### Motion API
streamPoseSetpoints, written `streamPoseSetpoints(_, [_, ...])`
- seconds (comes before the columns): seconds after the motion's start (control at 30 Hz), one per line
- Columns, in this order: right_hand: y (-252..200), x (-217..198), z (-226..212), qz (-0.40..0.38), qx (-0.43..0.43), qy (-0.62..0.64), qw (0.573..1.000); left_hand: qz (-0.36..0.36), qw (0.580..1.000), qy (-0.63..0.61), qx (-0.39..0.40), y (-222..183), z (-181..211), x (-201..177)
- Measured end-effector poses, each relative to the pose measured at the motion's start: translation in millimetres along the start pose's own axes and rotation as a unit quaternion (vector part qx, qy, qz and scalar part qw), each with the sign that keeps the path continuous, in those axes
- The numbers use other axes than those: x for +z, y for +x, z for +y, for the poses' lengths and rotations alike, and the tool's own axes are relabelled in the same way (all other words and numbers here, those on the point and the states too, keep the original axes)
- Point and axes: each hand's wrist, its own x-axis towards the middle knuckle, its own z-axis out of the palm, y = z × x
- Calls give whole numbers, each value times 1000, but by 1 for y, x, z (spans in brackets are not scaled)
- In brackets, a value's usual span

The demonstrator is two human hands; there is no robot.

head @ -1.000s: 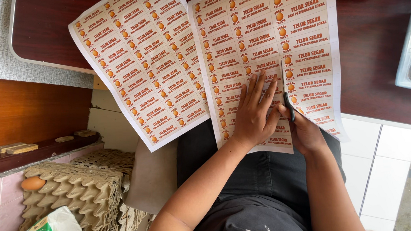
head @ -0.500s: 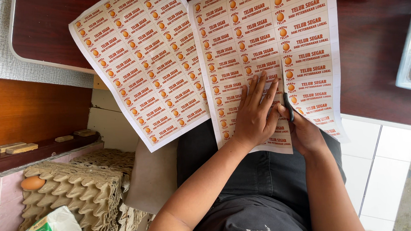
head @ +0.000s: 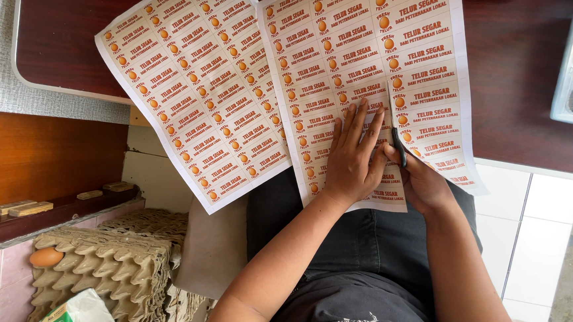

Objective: The person cuts a sheet of egg carton labels using scissors, separating individual labels from a larger grid.

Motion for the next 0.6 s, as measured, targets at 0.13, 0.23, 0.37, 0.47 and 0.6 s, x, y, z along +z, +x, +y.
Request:
streamPoseSetpoints(0.13, [-1, 3, -3, 2, -2, 4, 1000, -2, 1000, -7, 0, 0, -1, 0])
streamPoseSetpoints(0.23, [-1, 4, -4, 3, -2, 8, 1000, -2, 1000, -1, 0, 0, -1, 0])
streamPoseSetpoints(0.37, [0, 3, -4, 3, -3, 17, 1000, -2, 1000, -10, 2, -1, -1, 1])
streamPoseSetpoints(0.47, [2, -1, -2, 4, -4, 26, 1000, -1, 1000, -11, 6, -2, -3, 1])
streamPoseSetpoints(0.6, [2, -5, 1, 7, -3, 33, 999, -5, 1000, -12, 11, -1, -4, 1])
